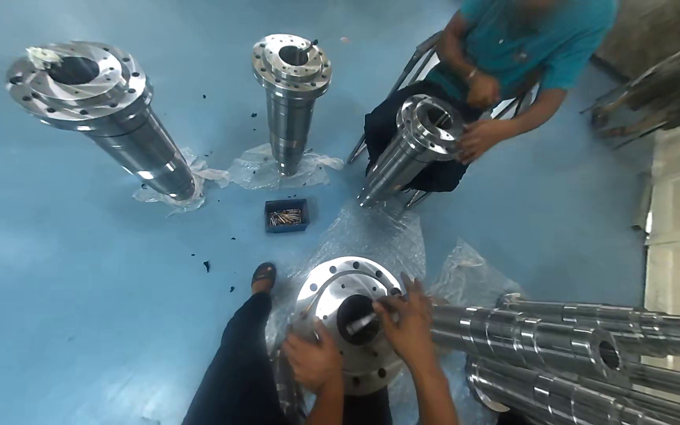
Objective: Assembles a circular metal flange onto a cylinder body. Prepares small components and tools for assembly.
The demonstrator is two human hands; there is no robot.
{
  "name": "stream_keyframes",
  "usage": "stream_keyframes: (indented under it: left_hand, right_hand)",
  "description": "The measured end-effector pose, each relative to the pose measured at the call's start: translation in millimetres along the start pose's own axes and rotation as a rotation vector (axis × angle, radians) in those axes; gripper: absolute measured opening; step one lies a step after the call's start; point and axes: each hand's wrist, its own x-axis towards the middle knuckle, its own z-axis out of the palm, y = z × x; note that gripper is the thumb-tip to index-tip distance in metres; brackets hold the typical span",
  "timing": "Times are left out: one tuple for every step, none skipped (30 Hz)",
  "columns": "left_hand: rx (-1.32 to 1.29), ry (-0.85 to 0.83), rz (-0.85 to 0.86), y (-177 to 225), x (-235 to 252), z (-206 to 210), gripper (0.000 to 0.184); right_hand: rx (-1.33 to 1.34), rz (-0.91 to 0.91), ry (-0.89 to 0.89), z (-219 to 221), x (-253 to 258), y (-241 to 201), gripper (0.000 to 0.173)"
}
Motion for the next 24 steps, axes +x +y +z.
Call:
stream_keyframes:
  left_hand:
    - [0.001, 0.008, 0.008, -1.2, 0.0, 0.7, 0.069]
    - [0.000, 0.019, 0.017, -2.0, -0.5, 1.3, 0.069]
    - [-0.003, 0.026, 0.024, -2.2, -1.1, 1.6, 0.069]
    - [-0.002, 0.024, 0.024, -2.0, -1.5, 1.3, 0.068]
    - [0.000, 0.018, 0.023, -1.6, -1.6, 0.4, 0.068]
    - [0.006, 0.019, 0.022, -1.2, -1.7, -0.2, 0.068]
    - [0.008, 0.015, 0.017, -0.4, -1.8, -0.7, 0.067]
    - [0.011, 0.009, 0.009, 0.7, -1.5, -0.9, 0.067]
    - [0.014, 0.003, 0.001, 1.1, -1.3, -1.2, 0.068]
    - [0.015, 0.002, -0.002, 0.6, -1.3, -1.4, 0.068]
    - [0.011, 0.006, 0.001, 0.2, -1.2, -0.8, 0.068]
    - [0.009, 0.008, 0.000, 0.0, -0.9, -0.5, 0.068]
    - [0.006, 0.007, -0.001, 0.1, -0.4, -0.6, 0.069]
    - [0.004, -0.003, -0.006, 0.2, -0.2, -1.2, 0.069]
    - [0.005, -0.009, -0.008, 0.1, -0.3, -1.5, 0.069]
    - [0.002, -0.010, -0.006, -0.1, -0.6, -1.5, 0.068]
    - [-0.001, -0.006, -0.003, -0.2, -1.0, -1.4, 0.068]
    - [-0.005, 0.003, 0.003, -0.5, -1.3, -1.1, 0.068]
    - [-0.007, 0.009, 0.009, -0.6, -1.7, -1.1, 0.068]
    - [-0.008, 0.013, 0.017, -0.6, -1.9, -1.4, 0.068]
    - [-0.006, 0.008, 0.018, -0.2, -1.9, -1.8, 0.068]
    - [-0.005, 0.000, 0.015, 0.3, -1.9, -2.4, 0.068]
    - [-0.006, 0.002, 0.015, 0.2, -1.8, -2.3, 0.067]
    - [-0.007, 0.009, 0.016, -0.2, -1.5, -1.5, 0.067]
  right_hand:
    - [-0.018, 0.016, -0.011, -4.3, -2.6, -1.0, 0.029]
    - [-0.038, 0.066, -0.032, -9.8, -5.6, -2.4, 0.031]
    - [-0.073, 0.126, -0.046, -14.8, -7.9, -3.1, 0.035]
    - [-0.108, 0.188, -0.055, -18.7, -9.0, -2.9, 0.038]
    - [-0.128, 0.246, -0.062, -21.3, -9.0, -2.1, 0.039]
    - [-0.126, 0.287, -0.068, -22.5, -7.7, -0.9, 0.041]
    - [-0.104, 0.298, -0.065, -21.9, -5.0, 1.2, 0.043]
    - [-0.066, 0.278, -0.058, -19.2, -1.4, 3.1, 0.046]
    - [-0.020, 0.234, -0.046, -13.9, 1.6, 4.5, 0.047]
    - [0.017, 0.180, -0.038, -7.9, 3.7, 5.0, 0.048]
    - [0.047, 0.124, -0.039, -3.0, 4.8, 4.4, 0.046]
    - [0.061, 0.075, -0.047, -0.4, 4.5, 2.2, 0.040]
    - [0.055, 0.033, -0.052, 0.3, 2.6, -0.2, 0.034]
    - [0.040, 0.011, -0.054, -0.6, -0.6, -1.6, 0.031]
    - [0.029, 0.021, -0.057, -3.1, -4.9, -2.4, 0.030]
    - [0.021, 0.056, -0.057, -6.4, -9.3, -2.9, 0.031]
    - [0.011, 0.108, -0.056, -10.0, -12.7, -3.0, 0.033]
    - [-0.007, 0.163, -0.046, -13.1, -14.8, -2.6, 0.035]
    - [-0.022, 0.218, -0.036, -15.9, -15.3, -2.0, 0.037]
    - [-0.030, 0.267, -0.033, -18.0, -14.4, -1.7, 0.039]
    - [-0.033, 0.303, -0.032, -18.9, -12.2, -2.1, 0.042]
    - [-0.029, 0.332, -0.035, -18.5, -9.4, -4.0, 0.045]
    - [-0.026, 0.348, -0.035, -16.0, -6.7, -6.0, 0.050]
    - [-0.023, 0.345, -0.029, -11.4, -4.5, -7.1, 0.053]
